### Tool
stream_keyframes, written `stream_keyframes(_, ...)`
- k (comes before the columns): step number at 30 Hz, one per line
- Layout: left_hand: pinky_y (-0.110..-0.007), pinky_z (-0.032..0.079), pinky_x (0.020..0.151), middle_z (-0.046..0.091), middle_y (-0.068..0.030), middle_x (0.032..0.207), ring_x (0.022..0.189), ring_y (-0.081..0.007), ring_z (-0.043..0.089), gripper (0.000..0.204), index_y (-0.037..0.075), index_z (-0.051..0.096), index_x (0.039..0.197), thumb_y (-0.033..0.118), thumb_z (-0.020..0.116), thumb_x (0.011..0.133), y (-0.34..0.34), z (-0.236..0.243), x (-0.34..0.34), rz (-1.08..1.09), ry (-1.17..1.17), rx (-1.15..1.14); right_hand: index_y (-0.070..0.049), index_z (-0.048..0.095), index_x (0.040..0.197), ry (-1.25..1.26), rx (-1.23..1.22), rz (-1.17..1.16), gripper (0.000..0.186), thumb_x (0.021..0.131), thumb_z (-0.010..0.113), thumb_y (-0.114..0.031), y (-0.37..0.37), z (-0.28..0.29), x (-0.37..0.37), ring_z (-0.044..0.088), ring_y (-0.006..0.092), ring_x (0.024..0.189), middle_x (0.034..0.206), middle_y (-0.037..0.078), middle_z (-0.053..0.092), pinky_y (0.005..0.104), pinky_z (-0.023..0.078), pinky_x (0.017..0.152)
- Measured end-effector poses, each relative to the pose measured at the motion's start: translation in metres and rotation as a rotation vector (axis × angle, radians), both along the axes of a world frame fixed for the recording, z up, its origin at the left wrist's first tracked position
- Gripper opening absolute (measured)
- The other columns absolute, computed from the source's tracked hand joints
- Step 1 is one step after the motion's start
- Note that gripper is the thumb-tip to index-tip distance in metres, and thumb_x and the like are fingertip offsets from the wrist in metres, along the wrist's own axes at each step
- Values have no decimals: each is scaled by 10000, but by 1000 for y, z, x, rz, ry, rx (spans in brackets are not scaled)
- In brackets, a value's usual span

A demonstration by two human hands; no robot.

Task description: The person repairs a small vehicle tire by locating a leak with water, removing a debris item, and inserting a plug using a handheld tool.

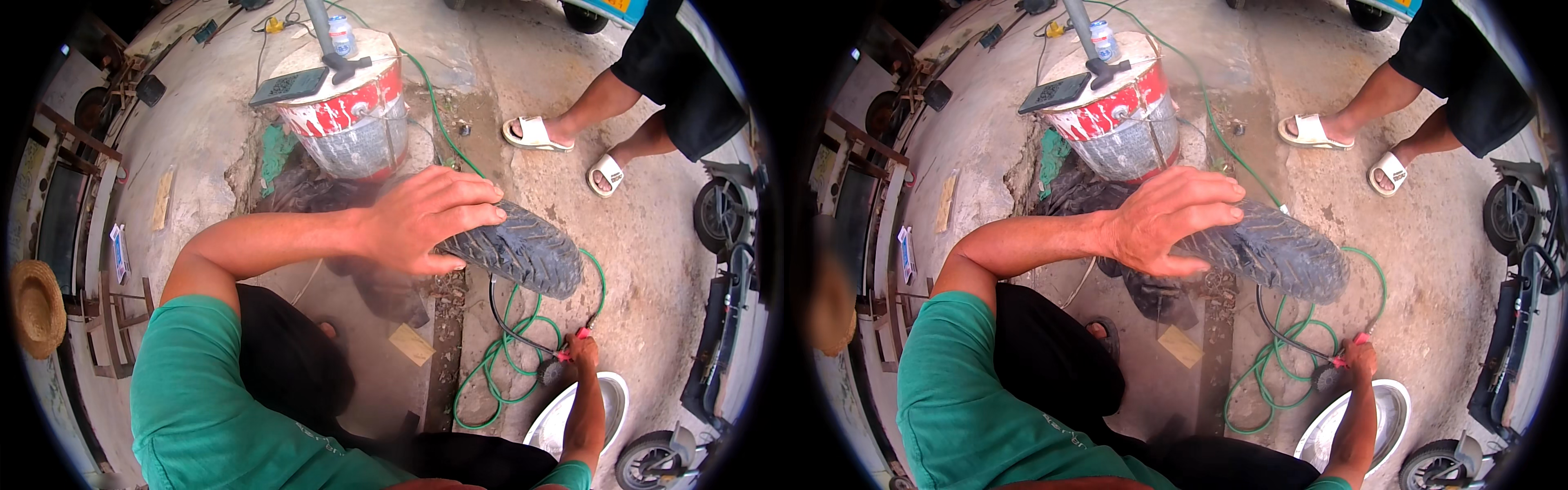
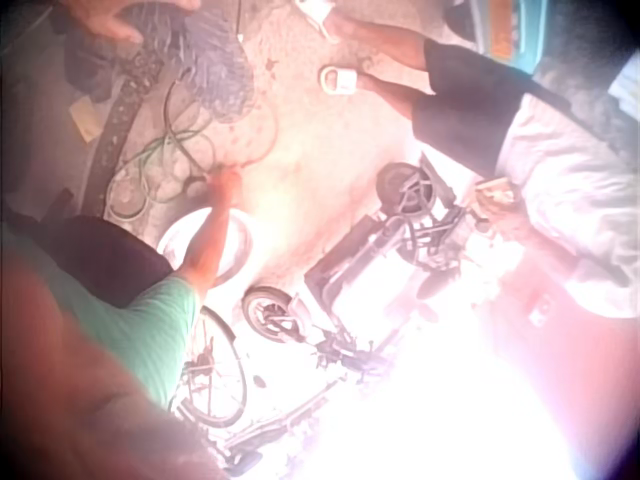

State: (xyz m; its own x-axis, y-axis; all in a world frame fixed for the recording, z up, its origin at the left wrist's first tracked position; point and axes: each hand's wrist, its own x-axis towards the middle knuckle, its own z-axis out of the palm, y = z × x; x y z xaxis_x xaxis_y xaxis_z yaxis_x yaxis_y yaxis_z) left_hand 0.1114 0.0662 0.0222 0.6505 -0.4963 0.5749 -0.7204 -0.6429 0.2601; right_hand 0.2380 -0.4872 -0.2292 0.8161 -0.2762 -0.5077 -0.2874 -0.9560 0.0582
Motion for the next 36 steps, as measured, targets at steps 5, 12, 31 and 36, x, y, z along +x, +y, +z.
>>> stream_keyframes(5,-584,489,1052,550,-201,1519,1375,-431,582,751,148,599,1392,179,936,722,8,-6,4,-96,-53,-42,58,741,1276,19,-5,-2,763,787,762,-527,0,0,2,710,409,1259,1301,308,732,479,543,1088)
stream_keyframes(12,-599,458,1085,535,-189,1541,1402,-437,561,658,168,631,1327,148,934,744,21,-4,15,-122,-20,-52,58,758,1231,19,-15,54,727,793,736,-521,-15,-13,7,722,405,1235,1287,303,739,479,554,1071)
stream_keyframes(31,-590,407,1192,501,-194,1559,1479,-444,473,641,120,633,1311,97,923,740,61,-15,-14,-27,127,-133,0,810,1136,84,40,159,674,854,688,-599,-12,-20,9,717,410,1215,1235,305,750,497,539,1048)
stream_keyframes(36,-584,412,1189,503,-195,1558,1478,-442,475,630,121,634,1311,103,916,748,58,-16,-11,-53,107,-138,-20,813,1118,53,-11,239,660,880,648,-613,-23,-32,8,712,430,1207,1222,328,739,507,535,1039)
